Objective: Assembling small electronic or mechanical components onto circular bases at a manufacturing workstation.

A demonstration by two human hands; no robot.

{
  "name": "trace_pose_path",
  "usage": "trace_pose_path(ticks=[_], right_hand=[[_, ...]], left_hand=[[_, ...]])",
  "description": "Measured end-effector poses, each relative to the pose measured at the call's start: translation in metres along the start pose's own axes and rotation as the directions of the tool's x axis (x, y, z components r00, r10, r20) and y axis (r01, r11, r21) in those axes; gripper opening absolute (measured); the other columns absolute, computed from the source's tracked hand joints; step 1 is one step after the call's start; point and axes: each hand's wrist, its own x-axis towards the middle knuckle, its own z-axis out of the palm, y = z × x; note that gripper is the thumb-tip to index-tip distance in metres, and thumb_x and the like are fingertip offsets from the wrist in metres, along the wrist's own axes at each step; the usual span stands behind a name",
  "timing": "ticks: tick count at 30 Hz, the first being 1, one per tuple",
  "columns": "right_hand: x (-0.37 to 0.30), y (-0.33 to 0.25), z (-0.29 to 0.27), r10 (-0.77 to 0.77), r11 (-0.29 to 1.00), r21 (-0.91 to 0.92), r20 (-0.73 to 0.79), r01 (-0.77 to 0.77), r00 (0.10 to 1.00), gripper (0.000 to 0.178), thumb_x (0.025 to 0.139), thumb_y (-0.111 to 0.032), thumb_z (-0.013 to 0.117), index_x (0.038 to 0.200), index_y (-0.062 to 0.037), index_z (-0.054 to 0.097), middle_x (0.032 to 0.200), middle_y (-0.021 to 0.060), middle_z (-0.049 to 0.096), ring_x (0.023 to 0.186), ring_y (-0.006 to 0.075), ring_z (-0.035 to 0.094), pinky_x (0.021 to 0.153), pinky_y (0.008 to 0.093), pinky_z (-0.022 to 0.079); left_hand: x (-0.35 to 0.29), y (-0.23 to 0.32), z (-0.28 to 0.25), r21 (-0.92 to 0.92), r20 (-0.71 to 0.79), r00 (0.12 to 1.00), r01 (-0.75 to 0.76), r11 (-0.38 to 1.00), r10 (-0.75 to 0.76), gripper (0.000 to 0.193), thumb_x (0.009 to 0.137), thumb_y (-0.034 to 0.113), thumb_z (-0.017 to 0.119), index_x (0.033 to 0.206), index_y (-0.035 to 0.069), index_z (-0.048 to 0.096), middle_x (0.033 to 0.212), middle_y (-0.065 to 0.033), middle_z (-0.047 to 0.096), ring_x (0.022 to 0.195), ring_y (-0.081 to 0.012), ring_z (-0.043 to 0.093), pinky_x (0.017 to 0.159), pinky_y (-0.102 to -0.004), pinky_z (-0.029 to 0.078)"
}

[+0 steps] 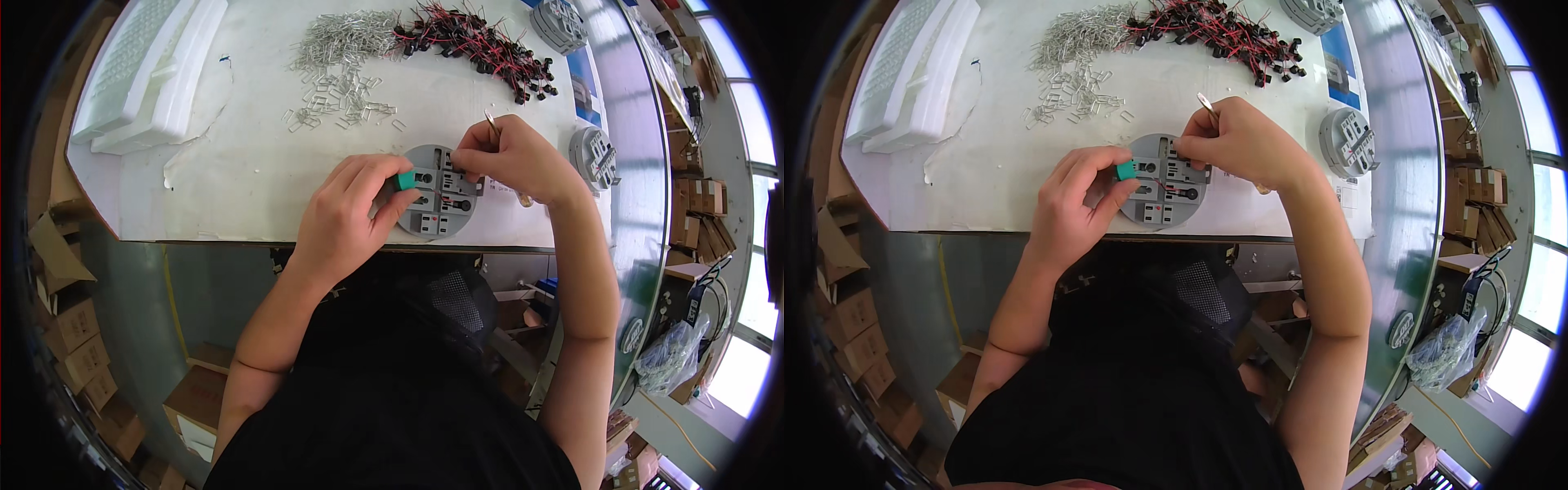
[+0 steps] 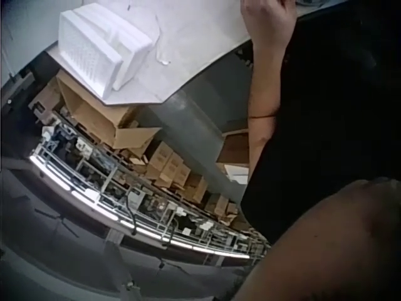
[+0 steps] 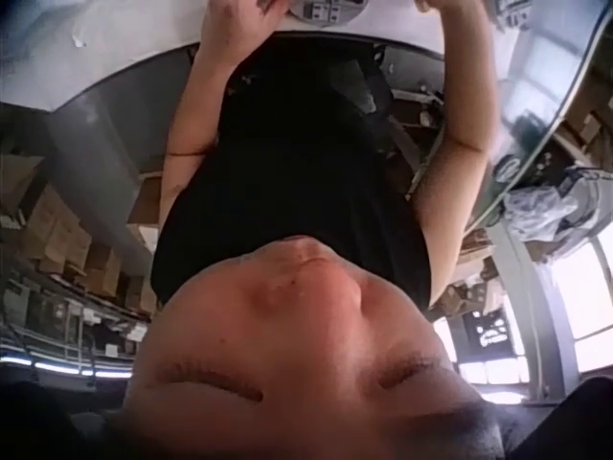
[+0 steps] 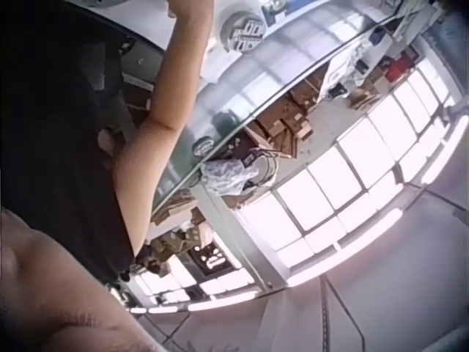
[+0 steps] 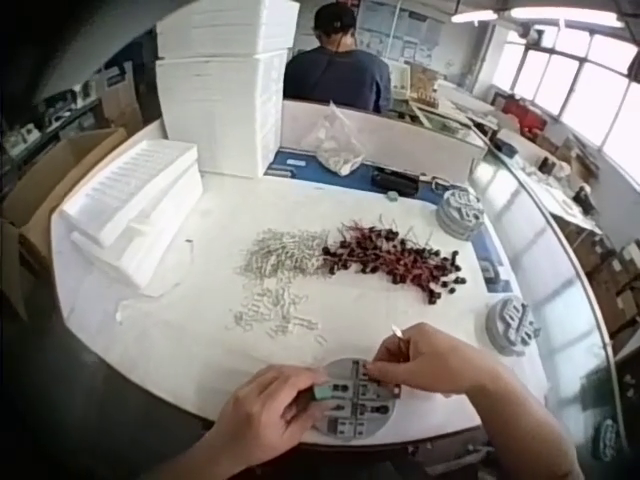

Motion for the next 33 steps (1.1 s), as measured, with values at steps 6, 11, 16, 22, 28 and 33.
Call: trace_pose_path(ticks=[6,11,16,22,28,33], right_hand=[[0.008,-0.001,0.002,-0.007,0.999,-0.042,0.007,0.007,1.000,0.022,0.087,-0.018,0.073,0.077,0.0015,0.070,0.071,0.0020,0.068,0.066,0.0078,0.064,0.057,0.0249,0.046],[0.010,-0.008,0.001,0.020,0.999,-0.044,0.020,-0.019,1.000,0.021,0.084,-0.017,0.071,0.074,0.0011,0.070,0.069,0.0017,0.067,0.064,0.0081,0.063,0.059,0.0239,0.046],[0.012,-0.003,0.004,-0.014,0.999,0.049,0.015,0.013,1.000,0.026,0.082,-0.024,0.074,0.077,0.0016,0.073,0.068,0.0049,0.068,0.061,0.0109,0.061,0.059,0.0284,0.047],[0.009,0.002,-0.003,0.019,1.000,0.008,0.056,-0.019,0.998,0.026,0.084,-0.023,0.074,0.079,0.0016,0.074,0.068,0.0041,0.068,0.061,0.0102,0.061,0.059,0.0276,0.046],[0.009,0.006,-0.004,-0.026,0.999,-0.023,0.049,0.027,0.998,0.024,0.085,-0.024,0.073,0.079,0.0002,0.075,0.068,0.0025,0.068,0.061,0.0094,0.059,0.059,0.0279,0.045],[0.003,0.009,-0.009,-0.049,0.999,0.027,0.075,0.047,0.996,0.027,0.092,-0.025,0.072,0.088,0.0012,0.075,0.072,0.0005,0.068,0.062,0.0048,0.055,0.057,0.0236,0.042]], left_hand=[[-0.001,-0.001,0.003,-0.016,-0.016,1.000,0.017,1.000,-0.017,0.030,0.087,0.006,0.083,0.113,0.003,0.068,0.105,-0.0121,0.072,0.091,-0.0296,0.070,0.076,-0.0388,0.059],[0.000,-0.002,0.001,0.033,0.003,1.000,-0.018,0.999,0.018,0.029,0.089,0.003,0.082,0.115,0.001,0.070,0.109,-0.0111,0.072,0.090,-0.0210,0.072,0.077,-0.0321,0.061],[-0.001,-0.001,0.001,0.012,0.016,1.000,0.006,1.000,-0.006,0.029,0.090,0.002,0.082,0.116,0.000,0.070,0.109,-0.0113,0.072,0.091,-0.0206,0.072,0.077,-0.0318,0.061],[-0.002,-0.002,0.000,0.006,0.028,0.999,0.015,1.000,-0.015,0.029,0.090,0.002,0.082,0.117,0.000,0.070,0.110,-0.0107,0.072,0.092,-0.0196,0.071,0.079,-0.0310,0.060],[0.001,-0.004,-0.002,-0.008,0.053,0.998,0.038,0.999,-0.037,0.030,0.090,0.001,0.081,0.117,0.000,0.070,0.112,-0.0107,0.072,0.093,-0.0193,0.071,0.080,-0.0311,0.060],[0.004,0.001,-0.005,-0.067,0.070,0.992,0.108,0.992,-0.103,0.029,0.089,0.006,0.082,0.114,0.002,0.070,0.108,-0.0114,0.072,0.089,-0.0243,0.070,0.075,-0.0350,0.058]])
